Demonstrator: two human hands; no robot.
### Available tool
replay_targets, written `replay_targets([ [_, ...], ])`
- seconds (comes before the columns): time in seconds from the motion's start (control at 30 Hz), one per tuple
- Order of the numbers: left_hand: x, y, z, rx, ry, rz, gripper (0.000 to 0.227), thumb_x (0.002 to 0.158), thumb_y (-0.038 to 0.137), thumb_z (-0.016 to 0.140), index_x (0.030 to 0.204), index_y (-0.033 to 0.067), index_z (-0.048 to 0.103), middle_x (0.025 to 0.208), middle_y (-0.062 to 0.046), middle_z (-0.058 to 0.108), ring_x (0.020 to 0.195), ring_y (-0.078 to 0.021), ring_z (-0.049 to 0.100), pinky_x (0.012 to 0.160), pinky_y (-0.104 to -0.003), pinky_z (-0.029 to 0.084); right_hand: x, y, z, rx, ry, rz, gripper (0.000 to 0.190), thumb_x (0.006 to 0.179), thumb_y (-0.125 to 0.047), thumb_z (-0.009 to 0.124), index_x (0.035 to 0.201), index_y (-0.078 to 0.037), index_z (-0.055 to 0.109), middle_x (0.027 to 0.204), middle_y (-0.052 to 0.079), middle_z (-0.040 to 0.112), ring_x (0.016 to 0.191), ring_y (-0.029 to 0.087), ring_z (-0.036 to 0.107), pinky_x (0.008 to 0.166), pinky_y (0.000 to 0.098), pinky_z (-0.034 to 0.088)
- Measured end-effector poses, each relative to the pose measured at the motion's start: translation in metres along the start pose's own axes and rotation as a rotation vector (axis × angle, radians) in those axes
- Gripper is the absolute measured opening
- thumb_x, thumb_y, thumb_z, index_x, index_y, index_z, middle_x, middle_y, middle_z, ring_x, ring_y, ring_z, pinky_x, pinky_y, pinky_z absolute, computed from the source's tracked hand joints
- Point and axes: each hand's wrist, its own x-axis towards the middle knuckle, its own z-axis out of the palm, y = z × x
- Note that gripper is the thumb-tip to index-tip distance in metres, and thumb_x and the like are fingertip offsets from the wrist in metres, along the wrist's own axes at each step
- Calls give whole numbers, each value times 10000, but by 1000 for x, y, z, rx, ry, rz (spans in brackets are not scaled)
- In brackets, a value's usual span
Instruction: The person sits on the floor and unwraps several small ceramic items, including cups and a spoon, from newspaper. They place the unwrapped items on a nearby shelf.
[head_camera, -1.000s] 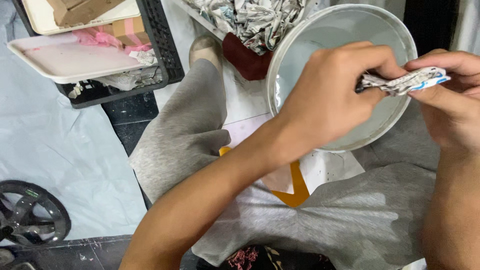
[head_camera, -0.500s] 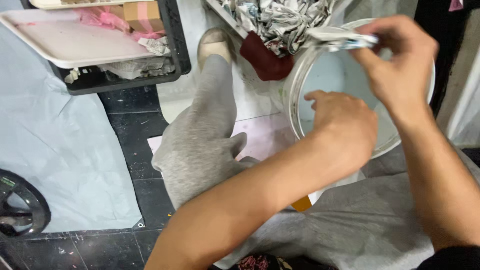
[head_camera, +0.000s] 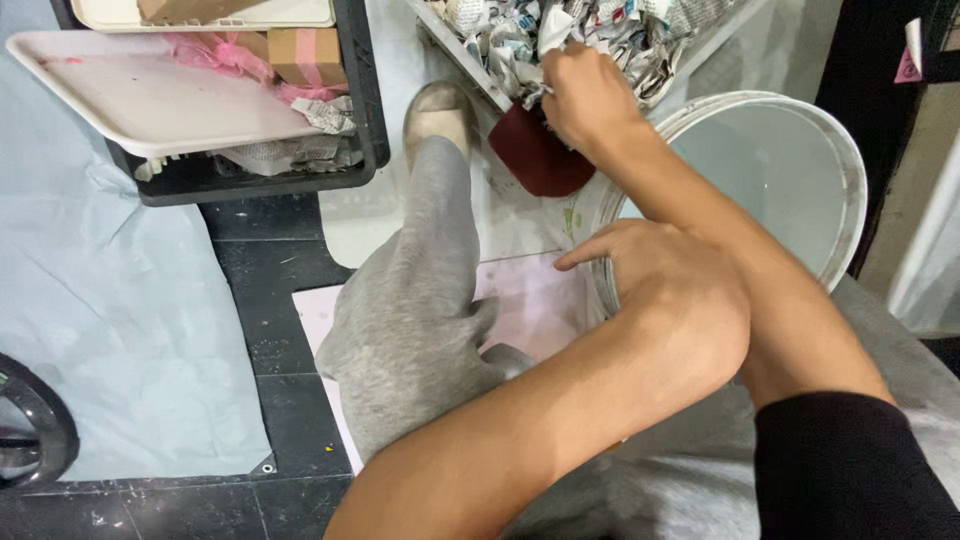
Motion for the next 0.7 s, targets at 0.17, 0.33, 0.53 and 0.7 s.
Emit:
replay_targets([
  [0.17,0,-6,2,-9,49,-24,502,755,227,841,1208,33,740,1284,-254,670,1162,-524,623,838,-720,548,21,3,36,-1,-3,77,122,812,-7,672,915,48,707,942,296,686,852,490,679,790,524,565],
  [0.33,-1,-11,9,6,77,-43,505,752,232,836,1198,18,733,1268,-275,668,1151,-531,622,827,-713,551,24,6,61,-1,31,13,133,815,31,653,930,48,717,941,295,686,854,480,686,788,518,568],
  [0.53,3,-9,15,27,128,-37,509,749,238,831,1186,-1,725,1249,-300,665,1138,-540,621,814,-704,555,24,11,66,-60,-162,121,169,818,40,641,928,7,764,959,299,702,919,465,698,839,500,570],
  [0.7,6,-4,14,41,123,-15,513,746,242,826,1176,-17,719,1232,-321,663,1127,-547,621,802,-696,558,20,12,42,-59,-425,101,298,746,35,661,1002,-60,781,973,251,724,951,441,689,861,512,552],
])
